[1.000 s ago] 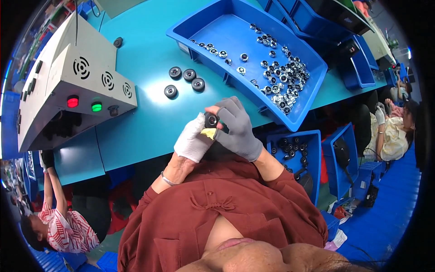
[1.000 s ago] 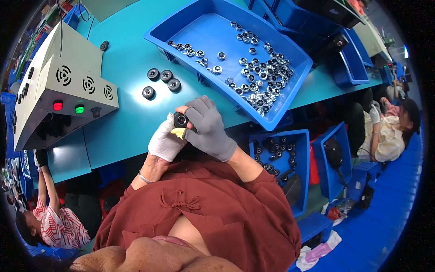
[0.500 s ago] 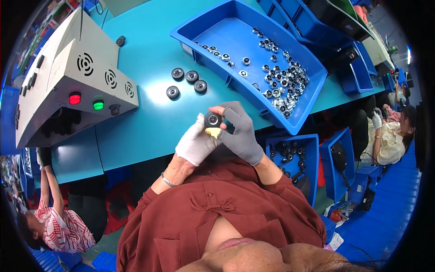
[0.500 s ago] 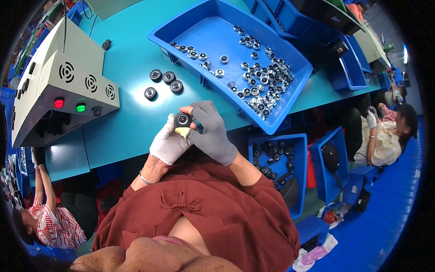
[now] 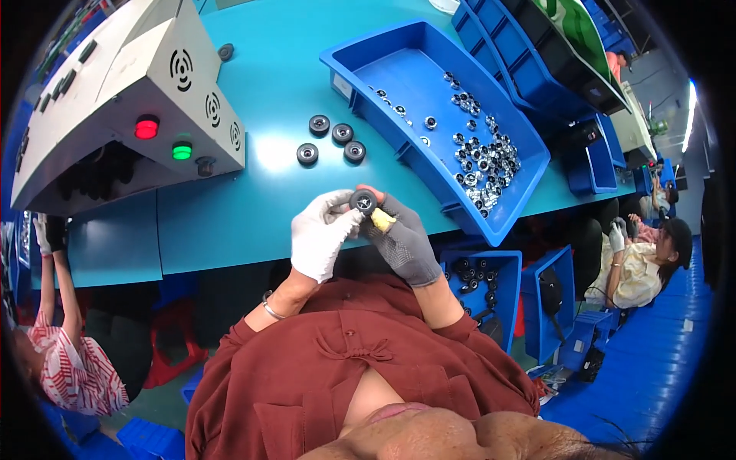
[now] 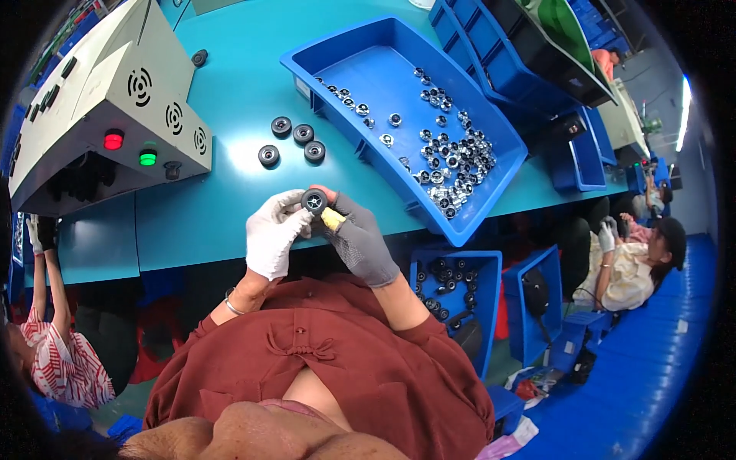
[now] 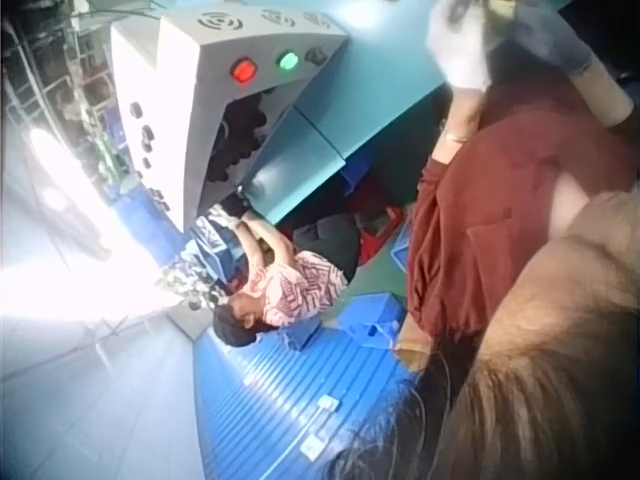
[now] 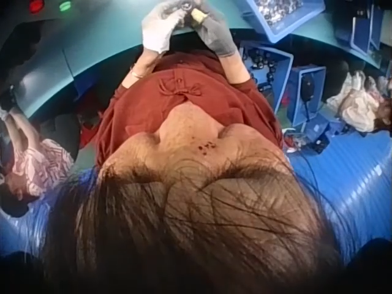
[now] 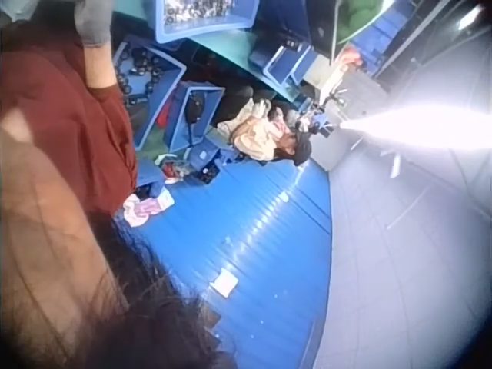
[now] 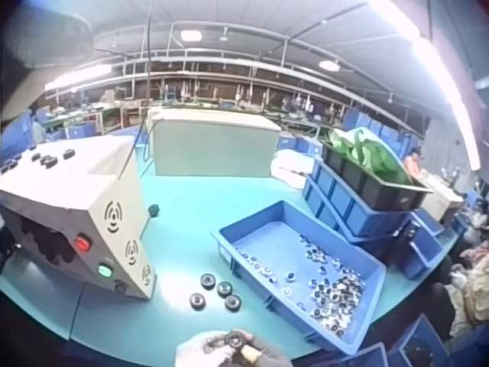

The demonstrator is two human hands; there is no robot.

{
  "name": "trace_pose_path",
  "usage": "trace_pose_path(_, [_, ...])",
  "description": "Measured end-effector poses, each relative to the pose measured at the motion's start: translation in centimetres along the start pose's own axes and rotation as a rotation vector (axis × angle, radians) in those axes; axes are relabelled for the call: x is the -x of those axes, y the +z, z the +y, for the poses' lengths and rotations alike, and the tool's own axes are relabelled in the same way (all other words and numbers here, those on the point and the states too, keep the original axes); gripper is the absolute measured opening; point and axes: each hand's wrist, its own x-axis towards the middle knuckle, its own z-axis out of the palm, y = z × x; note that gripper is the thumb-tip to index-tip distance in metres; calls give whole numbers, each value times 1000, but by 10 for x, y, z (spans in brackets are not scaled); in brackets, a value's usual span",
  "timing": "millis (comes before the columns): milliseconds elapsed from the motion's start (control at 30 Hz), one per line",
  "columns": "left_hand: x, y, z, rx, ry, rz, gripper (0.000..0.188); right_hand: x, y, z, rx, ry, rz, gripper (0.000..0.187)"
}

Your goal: Assembling small bearings into circular plastic components at an industrial assembly line workbench.

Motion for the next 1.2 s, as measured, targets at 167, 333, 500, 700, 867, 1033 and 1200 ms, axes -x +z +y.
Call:
trace_pose_path(167, [0, -7, 3, 44, -35, -6, 34, -3, 7, 3, 53, 4, 39, 42])
trace_pose_path(333, [-2, -13, 6, 28, -67, 22, 26, -5, 16, 5, 631, -152, 113, 39])
trace_pose_path(500, [-5, -19, -4, 20, -56, 26, 25, -5, 25, 1, 808, -217, 118, 41])
trace_pose_path(700, [-3, -16, 1, 123, -137, -11, 27, -3, 20, 1, 740, -212, 115, 40])
trace_pose_path(867, [-2, -6, 8, 127, -90, 26, 22, -8, 14, 2, 656, -195, 146, 37])
trace_pose_path(1033, [-4, -14, 5, -90, 39, 39, 17, -9, 23, -3, 789, -166, 201, 29])
trace_pose_path(1200, [0, -22, 9, 5, 38, 99, 24, -24, 29, 5, 890, -276, 137, 26])
